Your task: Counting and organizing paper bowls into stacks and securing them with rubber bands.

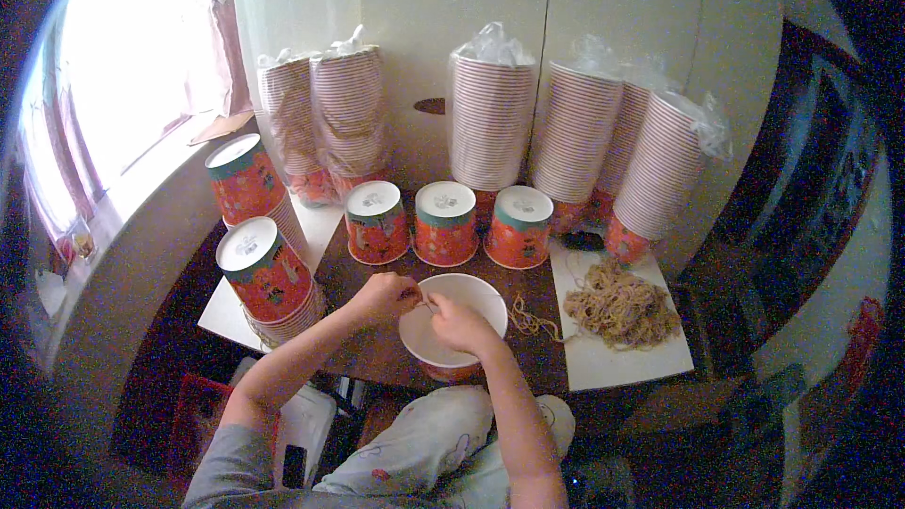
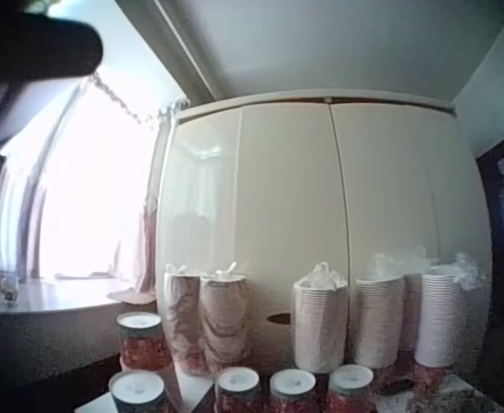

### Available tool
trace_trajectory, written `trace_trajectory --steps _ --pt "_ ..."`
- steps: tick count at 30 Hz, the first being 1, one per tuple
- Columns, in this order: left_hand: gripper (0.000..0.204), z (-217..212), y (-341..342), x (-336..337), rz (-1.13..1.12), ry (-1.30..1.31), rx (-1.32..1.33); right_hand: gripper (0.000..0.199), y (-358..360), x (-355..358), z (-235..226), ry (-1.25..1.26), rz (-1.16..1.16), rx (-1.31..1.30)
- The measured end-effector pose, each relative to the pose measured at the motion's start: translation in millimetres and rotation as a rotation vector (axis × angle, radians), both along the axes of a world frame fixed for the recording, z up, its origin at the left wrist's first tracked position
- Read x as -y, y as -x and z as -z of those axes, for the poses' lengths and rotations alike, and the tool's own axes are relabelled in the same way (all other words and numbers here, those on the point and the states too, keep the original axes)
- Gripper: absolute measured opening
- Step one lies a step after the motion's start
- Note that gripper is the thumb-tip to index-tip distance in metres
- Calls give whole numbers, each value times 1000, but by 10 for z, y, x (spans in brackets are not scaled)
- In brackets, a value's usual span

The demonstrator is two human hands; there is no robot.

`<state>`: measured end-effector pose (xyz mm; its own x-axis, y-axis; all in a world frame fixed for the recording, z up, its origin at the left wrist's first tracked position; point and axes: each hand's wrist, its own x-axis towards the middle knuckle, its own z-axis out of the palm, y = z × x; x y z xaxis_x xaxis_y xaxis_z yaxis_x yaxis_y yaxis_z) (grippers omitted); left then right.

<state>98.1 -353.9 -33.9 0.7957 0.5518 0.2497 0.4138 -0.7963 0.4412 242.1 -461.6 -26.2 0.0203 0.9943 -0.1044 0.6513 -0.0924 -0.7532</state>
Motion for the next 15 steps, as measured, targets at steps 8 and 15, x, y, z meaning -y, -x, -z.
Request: trace_trajectory --steps 8,15 --pt "19 -49 9 37 117 183 12 35 -36 -65 169 -342 -7 -103" --pt "19 -44 10 -28 28 619 117 24 44 -67 98 -441 167 23"
